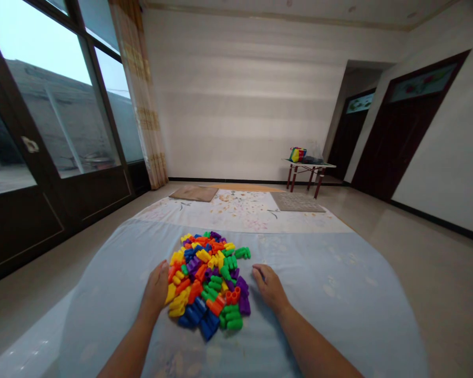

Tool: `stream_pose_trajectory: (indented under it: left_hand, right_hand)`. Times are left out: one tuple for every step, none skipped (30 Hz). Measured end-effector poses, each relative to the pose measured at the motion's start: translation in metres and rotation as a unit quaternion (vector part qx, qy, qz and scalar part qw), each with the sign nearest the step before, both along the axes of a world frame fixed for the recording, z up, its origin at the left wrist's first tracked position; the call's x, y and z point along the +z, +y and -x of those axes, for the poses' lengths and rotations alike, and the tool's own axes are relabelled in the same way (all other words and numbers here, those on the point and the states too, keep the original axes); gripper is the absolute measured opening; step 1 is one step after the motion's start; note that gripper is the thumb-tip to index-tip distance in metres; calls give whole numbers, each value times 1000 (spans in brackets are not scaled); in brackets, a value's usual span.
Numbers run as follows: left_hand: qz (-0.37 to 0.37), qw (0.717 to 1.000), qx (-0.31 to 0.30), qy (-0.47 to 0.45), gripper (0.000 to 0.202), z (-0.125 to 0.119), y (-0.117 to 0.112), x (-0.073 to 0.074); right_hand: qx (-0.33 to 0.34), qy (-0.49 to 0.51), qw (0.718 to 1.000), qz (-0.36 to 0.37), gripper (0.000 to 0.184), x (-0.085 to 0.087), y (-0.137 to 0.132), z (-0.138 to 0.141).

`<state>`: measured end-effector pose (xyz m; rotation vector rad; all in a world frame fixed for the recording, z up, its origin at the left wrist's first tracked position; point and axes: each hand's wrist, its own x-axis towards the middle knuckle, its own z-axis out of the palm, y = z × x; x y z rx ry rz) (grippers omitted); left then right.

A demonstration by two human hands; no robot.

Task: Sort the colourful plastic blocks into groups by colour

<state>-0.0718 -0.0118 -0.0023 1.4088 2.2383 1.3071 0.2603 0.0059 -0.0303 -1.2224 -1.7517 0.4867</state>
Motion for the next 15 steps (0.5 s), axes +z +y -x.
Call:
stream_pose_trajectory:
  left_hand:
    - [0, 1000, 4, -1, 55, 2, -2, 4]
    - [1, 1000, 12, 1, 55, 4, -4, 8]
    - [4, 1000, 22, 1, 55, 5, -6, 12]
    - [6, 999, 31, 2, 55, 6, -7, 15]
    - [9, 999, 40, 2, 54, 6, -9, 17]
    - [12, 999, 47, 1, 53, 5, -9, 18]
    - [15, 999, 51, 0, 52, 4, -10, 17]
    - [19, 998, 54, -3, 52, 2, -10, 16]
    - [23, 998, 58, -5, 51, 1, -10, 14]
    - [26, 998, 62, -8, 50, 0, -10, 12]
    - [29, 997, 66, -13, 50, -1, -10, 10]
    - [30, 997, 72, -18, 49, -2, -10, 8]
    - [29, 996, 79, -25, 48, -1, -10, 6]
    - [27, 995, 88, -32, 47, -1, -11, 5]
    - [23, 994, 98, -41, 47, 0, -12, 5]
  right_hand:
    - [-3, 7, 1000, 0, 33, 1, 0, 0]
    - [-7, 14, 1000, -1, 33, 2, 1, -1]
    - [-10, 21, 1000, -2, 34, 3, 1, -1]
    - [-13, 26, 1000, -3, 34, 3, 1, -1]
    - [-16, 31, 999, -4, 34, 3, 2, -1]
    - [-18, 35, 999, -3, 35, 4, 2, -1]
    - [-20, 39, 999, -2, 36, 4, 2, -1]
    - [-22, 43, 999, -1, 36, 4, 2, -1]
    - [-22, 48, 999, 1, 37, 4, 1, -1]
    - [-22, 53, 998, 1, 37, 4, 0, -2]
    - [-20, 60, 998, 1, 37, 4, -1, -2]
    - [-16, 66, 998, 0, 36, 4, -2, -3]
    - [-13, 70, 997, -2, 35, 5, -3, -4]
    - [-9, 73, 997, -6, 34, 6, -4, -4]
    - [-5, 74, 997, -11, 33, 8, -5, -3]
